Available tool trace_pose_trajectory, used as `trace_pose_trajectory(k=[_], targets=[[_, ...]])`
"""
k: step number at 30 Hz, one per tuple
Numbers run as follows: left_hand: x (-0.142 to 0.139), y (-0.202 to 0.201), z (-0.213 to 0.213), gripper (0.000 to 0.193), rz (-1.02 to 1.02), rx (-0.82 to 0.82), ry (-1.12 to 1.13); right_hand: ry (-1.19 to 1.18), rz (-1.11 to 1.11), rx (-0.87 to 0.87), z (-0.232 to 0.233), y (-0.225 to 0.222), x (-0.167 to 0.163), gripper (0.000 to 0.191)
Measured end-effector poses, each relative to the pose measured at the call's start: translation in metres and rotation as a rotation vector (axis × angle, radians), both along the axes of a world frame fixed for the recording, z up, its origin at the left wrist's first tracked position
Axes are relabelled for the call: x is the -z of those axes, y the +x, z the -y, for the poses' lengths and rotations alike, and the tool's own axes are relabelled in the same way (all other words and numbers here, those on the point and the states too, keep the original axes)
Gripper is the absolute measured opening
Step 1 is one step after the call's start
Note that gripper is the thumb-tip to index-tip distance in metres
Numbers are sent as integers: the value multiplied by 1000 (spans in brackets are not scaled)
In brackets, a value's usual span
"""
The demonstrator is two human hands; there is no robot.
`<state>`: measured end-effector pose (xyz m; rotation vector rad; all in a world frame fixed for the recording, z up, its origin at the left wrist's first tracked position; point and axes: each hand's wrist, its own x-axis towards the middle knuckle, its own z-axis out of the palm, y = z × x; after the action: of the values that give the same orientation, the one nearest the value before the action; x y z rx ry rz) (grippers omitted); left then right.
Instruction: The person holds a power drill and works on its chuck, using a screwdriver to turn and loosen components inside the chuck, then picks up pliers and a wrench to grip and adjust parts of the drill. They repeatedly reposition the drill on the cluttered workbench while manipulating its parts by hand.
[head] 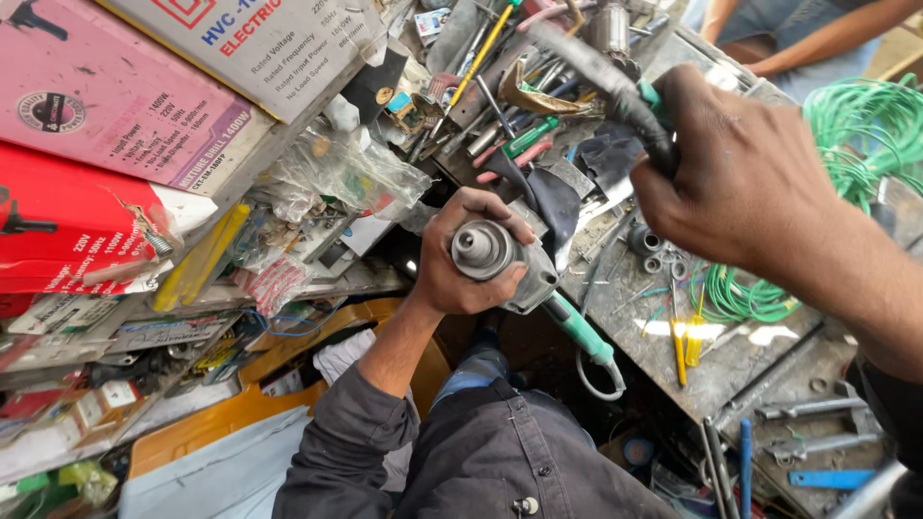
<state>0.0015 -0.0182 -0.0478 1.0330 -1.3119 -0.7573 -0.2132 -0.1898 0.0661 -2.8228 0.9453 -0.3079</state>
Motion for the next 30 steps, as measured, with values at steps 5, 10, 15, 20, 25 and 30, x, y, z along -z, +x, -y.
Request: trace_pose_trajectory(k=[5, 10, 15, 20, 25, 30], targets=[[-5, -5, 7, 42, -4, -31, 35, 557, 53, -5, 21, -8, 8, 64], [-3, -4, 15, 42, 4, -19, 21, 451, 282, -317, 30, -20, 31, 79], [4, -2, 21, 41, 0, -4, -25, 429, 242, -281, 34, -5, 27, 87], [4, -1, 20, 42, -12, -22, 3, 332, 336, -378, 21, 22, 0, 92], [-4, 1, 14, 41, 24, -50, 71, 457, 315, -506, 10, 22, -24, 89], [-4, 2, 13, 40, 76, -69, 40, 407, 79, -326, -9, 21, -9, 95]])
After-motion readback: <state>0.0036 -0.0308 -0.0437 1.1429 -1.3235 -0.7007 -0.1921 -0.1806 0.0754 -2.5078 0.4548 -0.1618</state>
